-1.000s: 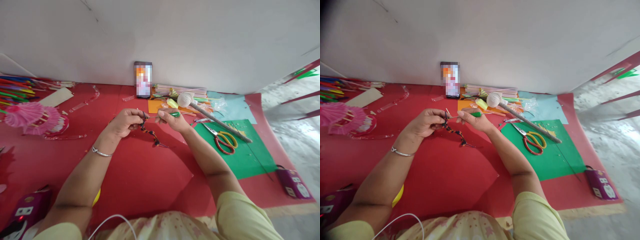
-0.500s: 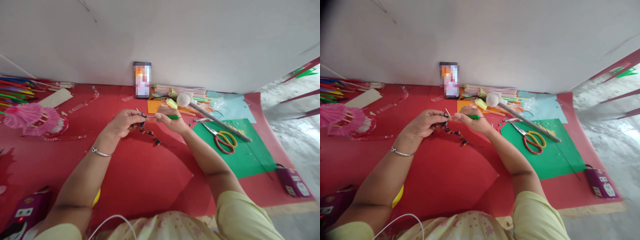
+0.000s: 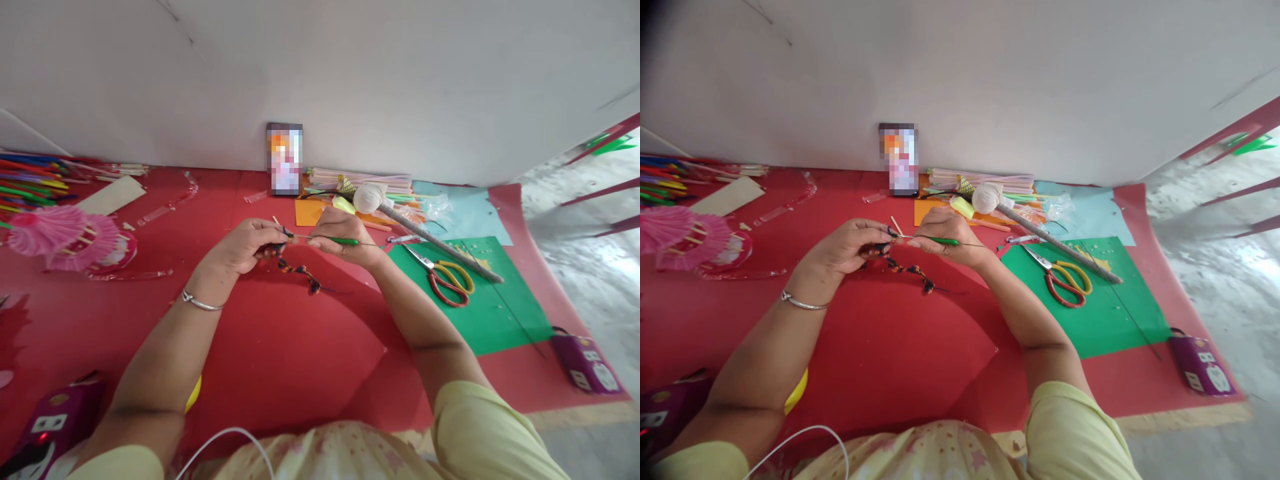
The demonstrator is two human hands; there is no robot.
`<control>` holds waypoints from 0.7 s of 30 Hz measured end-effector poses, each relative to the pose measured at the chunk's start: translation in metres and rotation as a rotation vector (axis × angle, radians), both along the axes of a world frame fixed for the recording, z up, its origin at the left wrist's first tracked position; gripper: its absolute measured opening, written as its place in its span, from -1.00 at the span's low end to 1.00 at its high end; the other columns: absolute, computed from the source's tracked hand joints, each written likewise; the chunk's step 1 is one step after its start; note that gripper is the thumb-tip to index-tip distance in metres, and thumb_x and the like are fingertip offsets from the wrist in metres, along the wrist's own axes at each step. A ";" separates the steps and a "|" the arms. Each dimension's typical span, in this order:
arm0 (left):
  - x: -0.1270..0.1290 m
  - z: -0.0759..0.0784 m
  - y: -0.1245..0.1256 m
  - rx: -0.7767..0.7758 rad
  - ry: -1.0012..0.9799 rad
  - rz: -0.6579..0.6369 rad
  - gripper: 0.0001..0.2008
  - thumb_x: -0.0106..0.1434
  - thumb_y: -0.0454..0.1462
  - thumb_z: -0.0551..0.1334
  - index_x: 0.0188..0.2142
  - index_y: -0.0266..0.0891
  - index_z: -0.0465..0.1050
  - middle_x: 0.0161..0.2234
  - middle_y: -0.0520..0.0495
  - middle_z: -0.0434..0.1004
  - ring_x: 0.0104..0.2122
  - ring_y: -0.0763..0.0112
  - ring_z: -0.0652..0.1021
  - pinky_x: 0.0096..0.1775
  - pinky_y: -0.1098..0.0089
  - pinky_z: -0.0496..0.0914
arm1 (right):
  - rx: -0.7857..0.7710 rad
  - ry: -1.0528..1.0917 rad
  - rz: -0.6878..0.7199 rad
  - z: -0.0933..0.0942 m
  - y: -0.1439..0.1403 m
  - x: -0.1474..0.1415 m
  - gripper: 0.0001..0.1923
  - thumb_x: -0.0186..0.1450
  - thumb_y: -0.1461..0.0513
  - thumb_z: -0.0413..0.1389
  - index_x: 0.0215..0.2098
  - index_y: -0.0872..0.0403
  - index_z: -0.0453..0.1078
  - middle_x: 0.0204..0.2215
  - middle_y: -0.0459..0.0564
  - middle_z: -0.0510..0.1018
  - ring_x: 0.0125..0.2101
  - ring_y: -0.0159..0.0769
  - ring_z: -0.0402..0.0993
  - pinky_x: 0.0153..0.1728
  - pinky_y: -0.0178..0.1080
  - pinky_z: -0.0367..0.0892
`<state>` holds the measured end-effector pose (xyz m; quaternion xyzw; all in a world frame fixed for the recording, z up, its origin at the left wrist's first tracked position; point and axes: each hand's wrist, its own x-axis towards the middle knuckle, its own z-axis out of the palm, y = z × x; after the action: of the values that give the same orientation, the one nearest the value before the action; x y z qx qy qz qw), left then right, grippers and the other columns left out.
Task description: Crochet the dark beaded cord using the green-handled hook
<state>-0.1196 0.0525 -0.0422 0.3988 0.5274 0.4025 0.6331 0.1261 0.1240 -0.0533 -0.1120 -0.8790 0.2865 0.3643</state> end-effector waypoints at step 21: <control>0.033 -0.031 -0.003 0.664 0.547 0.342 -0.56 0.25 -0.23 0.43 0.12 -0.19 0.75 -0.34 -0.02 0.71 -0.43 0.46 0.49 -0.28 0.40 0.44 | -1.695 0.489 -0.154 -0.012 -0.046 -0.055 -0.38 0.27 -0.28 0.39 -0.42 0.07 0.46 -0.58 -0.21 0.34 -0.58 -0.51 0.15 -0.64 -0.41 -0.07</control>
<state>-0.0862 0.0499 -0.0731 0.5787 0.5756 0.5285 0.2332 0.0710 0.0782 -0.0650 -0.3387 -0.2587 0.8322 0.3546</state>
